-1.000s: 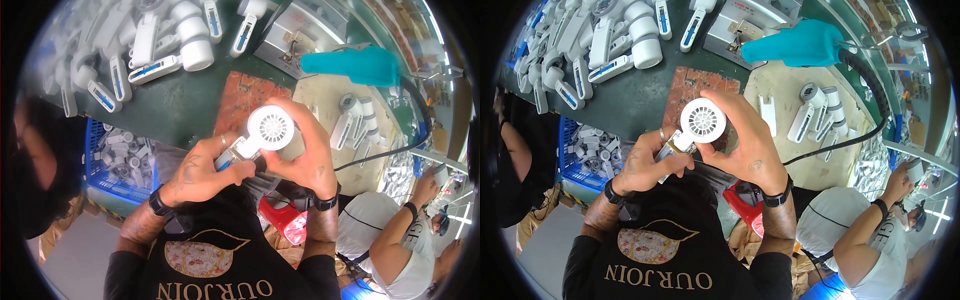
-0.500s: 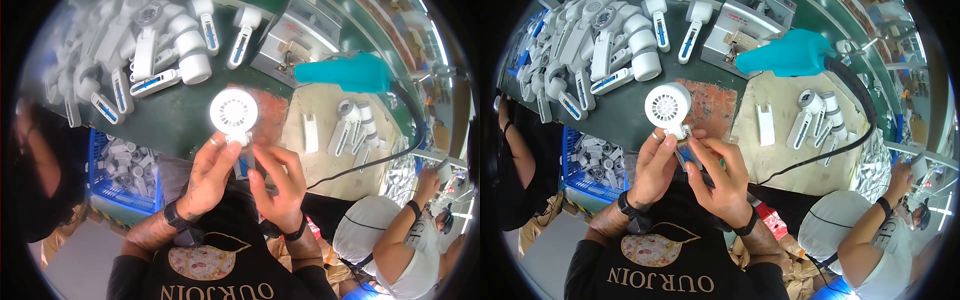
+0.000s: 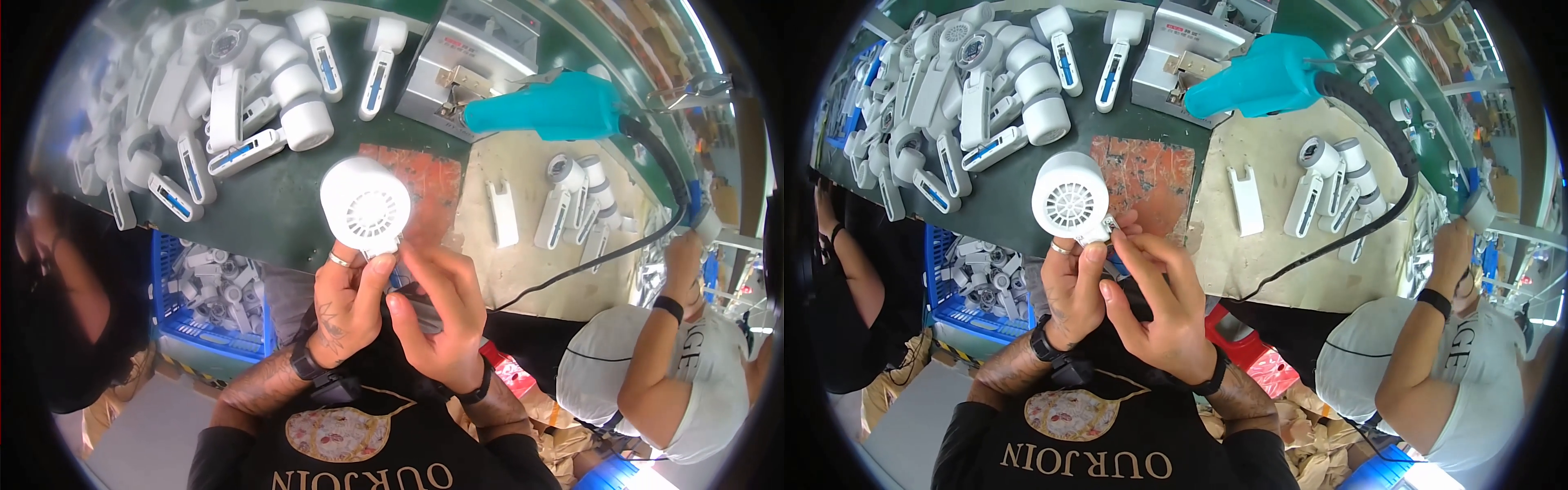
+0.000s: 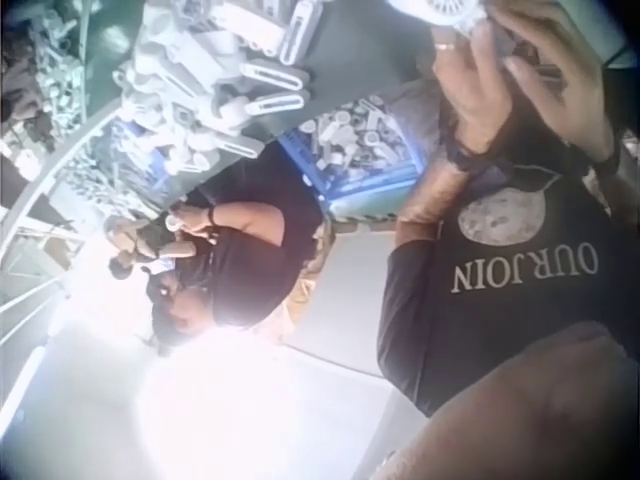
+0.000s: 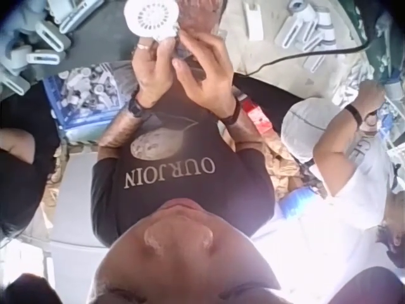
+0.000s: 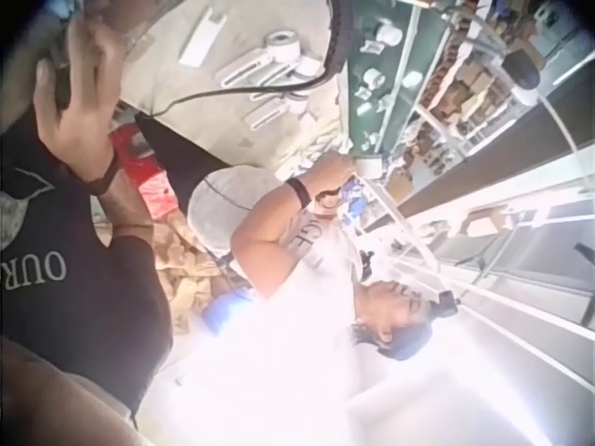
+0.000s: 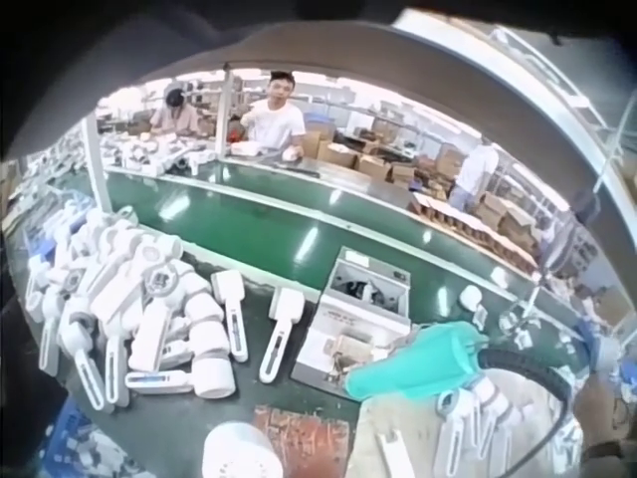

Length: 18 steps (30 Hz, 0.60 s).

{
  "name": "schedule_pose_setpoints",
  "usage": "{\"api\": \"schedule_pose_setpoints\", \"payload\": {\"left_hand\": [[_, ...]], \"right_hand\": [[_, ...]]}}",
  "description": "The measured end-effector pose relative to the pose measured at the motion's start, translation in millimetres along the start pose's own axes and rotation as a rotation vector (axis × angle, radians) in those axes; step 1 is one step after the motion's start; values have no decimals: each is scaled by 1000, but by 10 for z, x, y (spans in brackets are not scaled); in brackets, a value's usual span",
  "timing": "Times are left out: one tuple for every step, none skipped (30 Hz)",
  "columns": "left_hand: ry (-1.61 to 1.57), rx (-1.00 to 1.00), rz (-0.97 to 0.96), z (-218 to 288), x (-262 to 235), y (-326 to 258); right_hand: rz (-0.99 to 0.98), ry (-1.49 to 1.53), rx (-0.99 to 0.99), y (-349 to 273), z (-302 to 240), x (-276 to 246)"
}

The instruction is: Assembling the outer casing and internal parts of handheld electronic appliances using an electric screwdriver.

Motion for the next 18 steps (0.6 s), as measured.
{"api": "schedule_pose_setpoints", "payload": {"left_hand": [[32,12,-9,-3,-6,5],[33,13,-15,-12,-13,1],[50,15,-8,-24,-27,-6],[66,17,-2,-30,-38,1],[65,17,-10,-28,-35,24],[100,21,-8,-11,-44,45],[133,27,-7,4,-38,72],[79,25,0,3,-7,107],[72,28,-14,20,16,127],[46,-7,-36,33,34,142],[18,-39,-58,59,57,165],[-1,-56,-67,90,86,181],[-13,-35,-78,175,134,183],[-111,-163,-49,143,154,143],[-200,-273,-9,88,150,123],[-304,-318,28,8,177,113],[-348,-358,11,-37,225,120],[-386,-377,11,-81,259,145]], "right_hand": [[6,0,0,-6,-8,-8],[-26,74,66,-9,42,14],[-59,148,132,-13,102,36],[-52,146,133,-6,107,27],[-75,217,180,1,147,53],[-99,288,226,2,183,76],[-90,285,225,24,195,41],[-117,282,238,54,221,24],[-140,275,254,61,242,15],[-140,281,286,71,246,10],[-125,268,279,99,239,-39],[-135,273,241,123,215,-85],[-146,275,198,153,188,-128],[-74,256,206,122,293,-203],[48,102,219,126,341,-310],[107,-148,168,125,453,-367],[181,-396,120,91,582,-423],[182,-535,151,81,697,-446]]}}
Point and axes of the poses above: each hand's wrist, its own y-axis towards the middle knuckle, its own x-axis out of the palm, z = x × y, the point moved 9 cm from there along y, towards the middle knuckle, and after that the axes turned 4 degrees about x, right-handed, at the moved point
